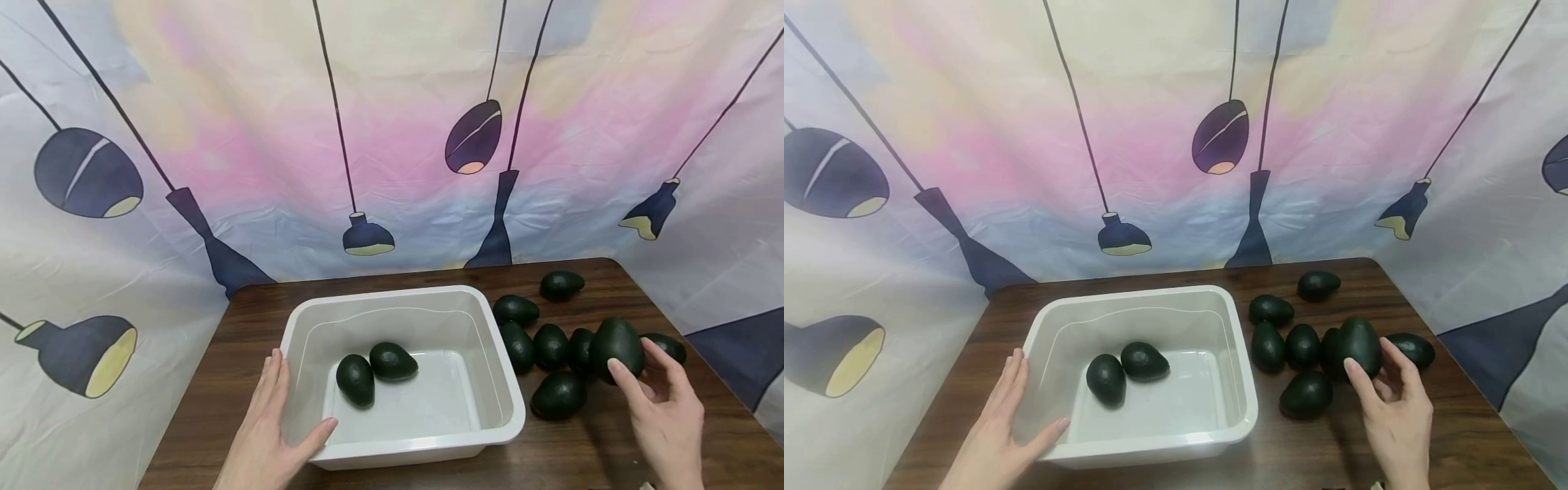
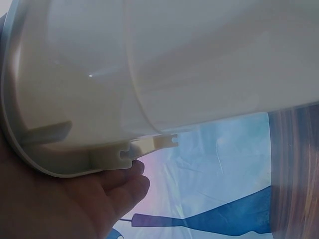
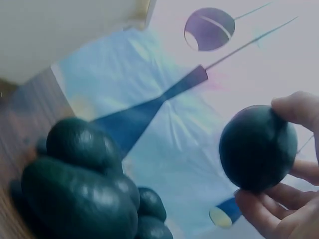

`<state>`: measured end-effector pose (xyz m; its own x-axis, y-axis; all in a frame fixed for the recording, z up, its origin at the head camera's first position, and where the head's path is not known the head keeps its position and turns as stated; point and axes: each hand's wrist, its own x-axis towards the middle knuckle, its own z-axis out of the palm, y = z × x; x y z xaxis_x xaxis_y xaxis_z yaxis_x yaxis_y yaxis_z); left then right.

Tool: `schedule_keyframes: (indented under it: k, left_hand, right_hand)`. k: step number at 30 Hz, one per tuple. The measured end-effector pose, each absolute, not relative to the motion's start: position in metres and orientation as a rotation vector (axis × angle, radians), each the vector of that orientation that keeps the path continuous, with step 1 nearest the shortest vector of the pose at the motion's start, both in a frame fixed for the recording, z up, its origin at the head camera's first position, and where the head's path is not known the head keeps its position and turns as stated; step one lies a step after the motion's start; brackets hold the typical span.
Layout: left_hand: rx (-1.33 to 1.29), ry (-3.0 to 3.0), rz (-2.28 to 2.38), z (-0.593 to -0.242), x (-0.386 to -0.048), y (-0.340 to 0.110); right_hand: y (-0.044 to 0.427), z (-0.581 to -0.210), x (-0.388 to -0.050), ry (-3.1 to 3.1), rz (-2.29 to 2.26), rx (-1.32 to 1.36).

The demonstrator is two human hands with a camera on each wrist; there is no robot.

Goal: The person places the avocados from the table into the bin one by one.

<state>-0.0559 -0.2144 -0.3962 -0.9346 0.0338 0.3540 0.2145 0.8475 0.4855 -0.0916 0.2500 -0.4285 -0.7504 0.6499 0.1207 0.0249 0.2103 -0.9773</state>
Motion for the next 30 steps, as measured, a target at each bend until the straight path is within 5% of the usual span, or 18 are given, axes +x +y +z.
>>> schedule_keyframes:
  k: [15,30]
  left_hand:
    - [-0.157,-2.742,-0.775,-0.393,-0.055,-0.215]
    - [-0.153,-2.740,-0.774,-0.394,-0.055,-0.215]
  right_hand:
    - [0.226,-0.413,-0.102,-1.564,1.761,-0.100]
    - [0.214,-0.397,-0.114,-1.473,1.820,0.110]
